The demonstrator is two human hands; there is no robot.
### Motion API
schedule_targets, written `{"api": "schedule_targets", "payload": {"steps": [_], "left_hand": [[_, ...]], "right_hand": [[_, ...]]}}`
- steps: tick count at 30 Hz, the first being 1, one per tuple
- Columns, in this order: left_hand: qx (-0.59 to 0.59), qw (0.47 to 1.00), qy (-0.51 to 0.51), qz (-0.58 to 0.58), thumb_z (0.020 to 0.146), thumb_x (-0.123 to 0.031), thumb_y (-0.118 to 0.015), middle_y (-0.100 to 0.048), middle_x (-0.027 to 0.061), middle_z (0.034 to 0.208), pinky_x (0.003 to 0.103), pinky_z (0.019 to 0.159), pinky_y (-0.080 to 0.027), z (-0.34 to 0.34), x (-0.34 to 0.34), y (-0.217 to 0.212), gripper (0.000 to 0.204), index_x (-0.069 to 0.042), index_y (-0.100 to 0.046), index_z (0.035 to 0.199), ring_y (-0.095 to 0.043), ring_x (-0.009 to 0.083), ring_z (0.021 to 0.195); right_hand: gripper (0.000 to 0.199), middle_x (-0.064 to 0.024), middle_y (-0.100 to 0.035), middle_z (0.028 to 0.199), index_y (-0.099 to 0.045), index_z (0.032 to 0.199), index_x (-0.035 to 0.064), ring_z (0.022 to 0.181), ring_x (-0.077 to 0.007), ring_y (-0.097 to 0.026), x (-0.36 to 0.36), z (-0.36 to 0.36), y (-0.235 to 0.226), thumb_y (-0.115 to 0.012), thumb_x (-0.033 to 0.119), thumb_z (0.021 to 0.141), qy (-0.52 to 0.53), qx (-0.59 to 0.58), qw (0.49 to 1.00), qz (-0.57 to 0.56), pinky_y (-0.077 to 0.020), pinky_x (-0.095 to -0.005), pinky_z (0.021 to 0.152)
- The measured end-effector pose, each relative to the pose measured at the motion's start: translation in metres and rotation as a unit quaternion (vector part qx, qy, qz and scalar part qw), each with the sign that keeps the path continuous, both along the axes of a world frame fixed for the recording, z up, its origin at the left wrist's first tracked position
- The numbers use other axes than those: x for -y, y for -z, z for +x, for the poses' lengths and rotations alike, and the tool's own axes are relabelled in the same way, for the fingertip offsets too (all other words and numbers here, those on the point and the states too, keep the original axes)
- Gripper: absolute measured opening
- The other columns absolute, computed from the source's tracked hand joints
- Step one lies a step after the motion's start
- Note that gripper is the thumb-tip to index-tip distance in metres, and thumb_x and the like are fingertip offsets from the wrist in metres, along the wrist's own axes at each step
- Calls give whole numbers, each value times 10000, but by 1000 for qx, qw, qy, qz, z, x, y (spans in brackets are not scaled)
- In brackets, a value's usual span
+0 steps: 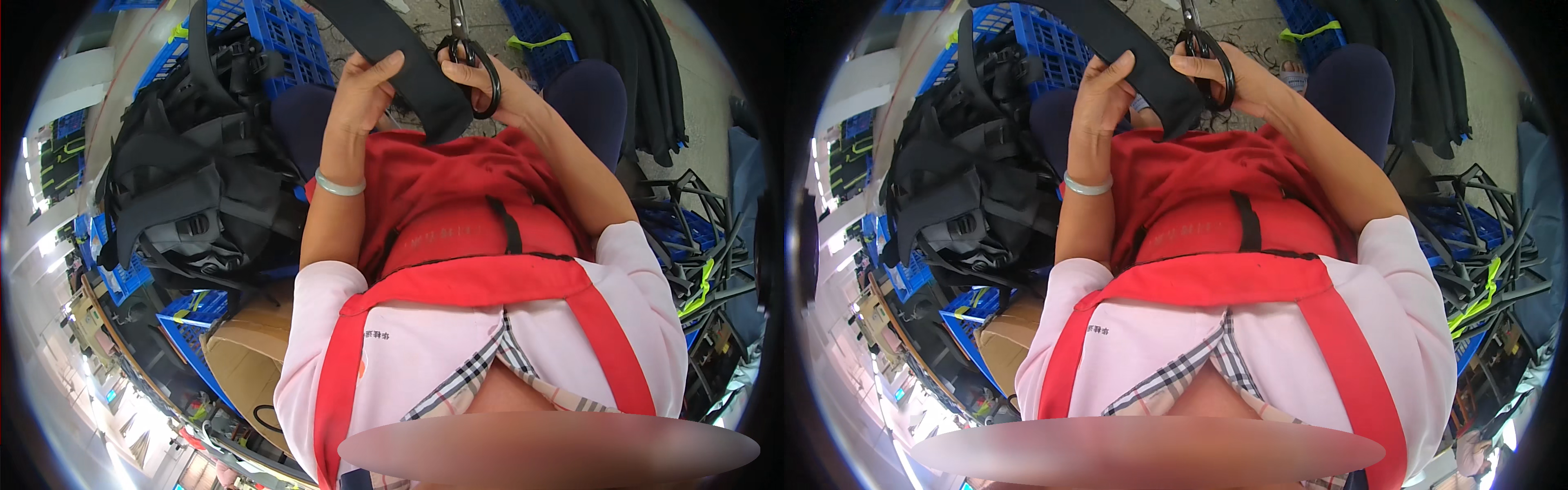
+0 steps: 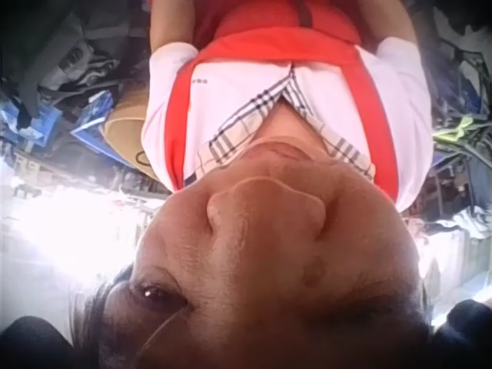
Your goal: Trimming excess material from black backpack straps using scissors.
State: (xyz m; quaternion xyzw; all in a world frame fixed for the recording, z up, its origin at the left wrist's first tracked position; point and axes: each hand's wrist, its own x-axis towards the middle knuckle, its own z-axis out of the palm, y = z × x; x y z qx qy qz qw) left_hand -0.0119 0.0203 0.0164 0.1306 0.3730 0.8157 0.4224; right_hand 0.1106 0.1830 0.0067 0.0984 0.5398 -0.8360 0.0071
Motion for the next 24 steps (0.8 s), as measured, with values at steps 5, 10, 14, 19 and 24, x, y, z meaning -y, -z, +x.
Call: {"api": "schedule_targets", "payload": {"steps": [5,10,14,19,24], "left_hand": [[-14,1000,9,-18,815,-5,-666,-661,65,982,291,814,-499,8,-4,7,206,-32,-619,1014,-633,173,905],[-47,997,-19,-51,809,3,-673,-655,54,989,285,838,-485,18,-13,16,180,-33,-635,981,-617,153,927],[-11,995,-73,63,850,-15,-620,-659,63,991,358,853,-499,-22,-1,10,139,-44,-643,983,-626,198,924],[25,985,-164,45,795,11,-676,-662,60,937,336,800,-524,-34,11,-7,176,-49,-644,957,-643,190,873],[18,988,-141,53,806,9,-663,-655,27,973,354,870,-497,-27,13,-6,212,-96,-647,989,-624,189,938]], "right_hand": [[311,47,-480,758,-567,913,98,675,-45,-446,-3,2,-3,-723,341,797,-2,13,1000,17,-333,-202,568],[302,29,-464,755,-518,911,49,717,-75,-435,-10,4,2,-745,200,782,9,-54,975,217,-358,-231,632],[332,-12,-476,738,-488,897,16,721,-88,-440,-18,12,12,-752,159,755,-91,-13,961,259,-367,-244,649],[348,-21,-445,719,-465,882,6,697,-92,-413,-14,20,3,-741,183,765,-121,7,953,276,-356,-248,621],[366,10,-437,789,-489,1036,13,754,-66,-411,-2,18,-6,-722,167,800,-71,57,949,301,-363,-227,657]]}}
